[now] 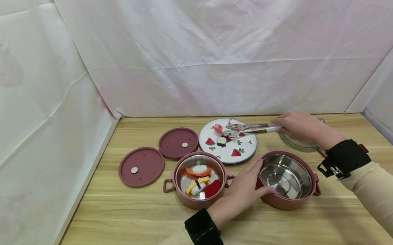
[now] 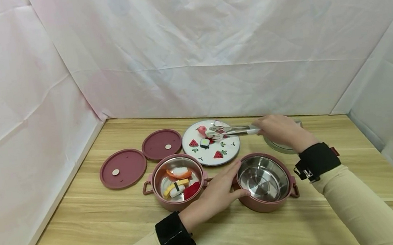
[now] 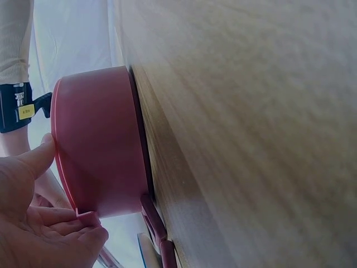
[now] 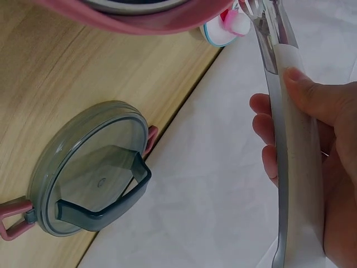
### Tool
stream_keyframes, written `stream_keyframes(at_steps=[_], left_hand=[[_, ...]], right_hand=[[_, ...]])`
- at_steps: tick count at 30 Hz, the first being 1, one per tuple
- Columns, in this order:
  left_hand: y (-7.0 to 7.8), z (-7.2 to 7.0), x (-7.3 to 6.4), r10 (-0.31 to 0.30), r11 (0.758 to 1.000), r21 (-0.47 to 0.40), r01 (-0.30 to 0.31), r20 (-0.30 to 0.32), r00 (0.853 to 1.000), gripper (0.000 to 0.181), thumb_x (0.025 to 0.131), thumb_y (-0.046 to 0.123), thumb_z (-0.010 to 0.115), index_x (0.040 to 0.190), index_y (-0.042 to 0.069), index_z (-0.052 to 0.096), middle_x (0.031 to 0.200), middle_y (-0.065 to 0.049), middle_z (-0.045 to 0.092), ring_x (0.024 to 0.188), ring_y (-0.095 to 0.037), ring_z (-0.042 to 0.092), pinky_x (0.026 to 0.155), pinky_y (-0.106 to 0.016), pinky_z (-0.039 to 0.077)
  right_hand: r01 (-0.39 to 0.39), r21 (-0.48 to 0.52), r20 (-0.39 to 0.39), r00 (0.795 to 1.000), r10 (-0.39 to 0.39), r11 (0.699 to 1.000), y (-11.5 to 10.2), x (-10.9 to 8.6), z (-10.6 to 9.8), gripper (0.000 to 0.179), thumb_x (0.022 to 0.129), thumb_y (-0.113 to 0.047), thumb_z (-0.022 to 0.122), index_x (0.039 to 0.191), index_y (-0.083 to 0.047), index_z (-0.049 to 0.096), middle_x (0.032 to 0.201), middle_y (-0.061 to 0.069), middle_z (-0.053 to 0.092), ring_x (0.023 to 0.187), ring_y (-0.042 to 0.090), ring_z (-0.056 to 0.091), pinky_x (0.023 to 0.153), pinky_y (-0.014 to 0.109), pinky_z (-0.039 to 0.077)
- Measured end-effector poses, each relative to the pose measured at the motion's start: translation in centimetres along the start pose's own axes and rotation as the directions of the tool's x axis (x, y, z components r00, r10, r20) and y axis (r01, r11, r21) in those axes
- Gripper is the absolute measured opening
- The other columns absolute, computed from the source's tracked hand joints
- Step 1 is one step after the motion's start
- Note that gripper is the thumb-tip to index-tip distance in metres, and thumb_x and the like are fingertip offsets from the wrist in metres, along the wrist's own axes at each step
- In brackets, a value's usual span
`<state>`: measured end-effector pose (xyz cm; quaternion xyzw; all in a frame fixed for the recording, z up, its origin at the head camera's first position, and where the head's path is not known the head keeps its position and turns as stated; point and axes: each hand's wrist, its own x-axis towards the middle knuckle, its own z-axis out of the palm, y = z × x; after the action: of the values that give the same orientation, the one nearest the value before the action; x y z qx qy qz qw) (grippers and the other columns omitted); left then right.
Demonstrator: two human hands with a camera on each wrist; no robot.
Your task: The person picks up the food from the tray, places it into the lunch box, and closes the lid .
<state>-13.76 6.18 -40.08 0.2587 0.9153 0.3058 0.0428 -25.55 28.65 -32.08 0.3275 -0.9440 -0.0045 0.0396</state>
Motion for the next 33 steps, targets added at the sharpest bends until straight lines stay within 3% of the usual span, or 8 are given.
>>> stream_keyframes(at_steps=[8, 13, 26, 33], left_hand=[[0.0, 0.0, 0.0, -0.003, 1.000, -0.004, 0.003, -0.005, 1.000, 0.082, 0.085, 0.048, 0.065, 0.151, 0.015, 0.028, 0.158, 0.004, 0.025, 0.140, -0.013, 0.025, 0.111, -0.036, 0.038], [0.0, 0.1, -0.1, 0.004, 1.000, -0.004, -0.004, -0.014, 1.000, 0.083, 0.085, 0.048, 0.065, 0.151, 0.014, 0.029, 0.158, 0.003, 0.025, 0.141, -0.012, 0.024, 0.111, -0.036, 0.038], [-0.1, 0.2, -0.1, 0.021, 1.000, -0.007, -0.021, -0.019, 1.000, 0.082, 0.085, 0.049, 0.063, 0.151, 0.014, 0.029, 0.158, 0.003, 0.026, 0.141, -0.011, 0.023, 0.112, -0.034, 0.037], [-0.1, 0.2, -0.1, 0.018, 1.000, -0.014, -0.018, -0.014, 1.000, 0.082, 0.086, 0.047, 0.064, 0.151, 0.014, 0.027, 0.159, 0.002, 0.025, 0.141, -0.011, 0.022, 0.113, -0.034, 0.035]], right_hand=[[0.012, 0.015, -0.016, 1.000, -0.012, 1.000, 0.3, -1.0, -0.4, 0.036, 0.090, -0.007, 0.063, 0.125, 0.000, 0.061, 0.112, 0.022, 0.068, 0.090, 0.034, 0.065, 0.073, 0.053, 0.056], [-0.009, 0.034, -0.008, 1.000, 0.009, 0.999, 0.2, -2.3, -0.9, 0.039, 0.089, -0.007, 0.065, 0.127, -0.002, 0.060, 0.105, 0.018, 0.070, 0.082, 0.028, 0.066, 0.067, 0.048, 0.056], [-0.018, 0.054, -0.060, 0.998, 0.021, 0.998, 0.7, -7.6, -2.2, 0.036, 0.086, -0.006, 0.068, 0.120, 0.004, 0.063, 0.099, 0.019, 0.071, 0.076, 0.025, 0.065, 0.062, 0.048, 0.054], [-0.095, 0.078, -0.060, 0.993, 0.100, 0.992, 0.9, -11.3, -4.4, 0.035, 0.083, -0.008, 0.071, 0.115, 0.005, 0.066, 0.096, 0.021, 0.073, 0.077, 0.030, 0.068, 0.061, 0.053, 0.057]])
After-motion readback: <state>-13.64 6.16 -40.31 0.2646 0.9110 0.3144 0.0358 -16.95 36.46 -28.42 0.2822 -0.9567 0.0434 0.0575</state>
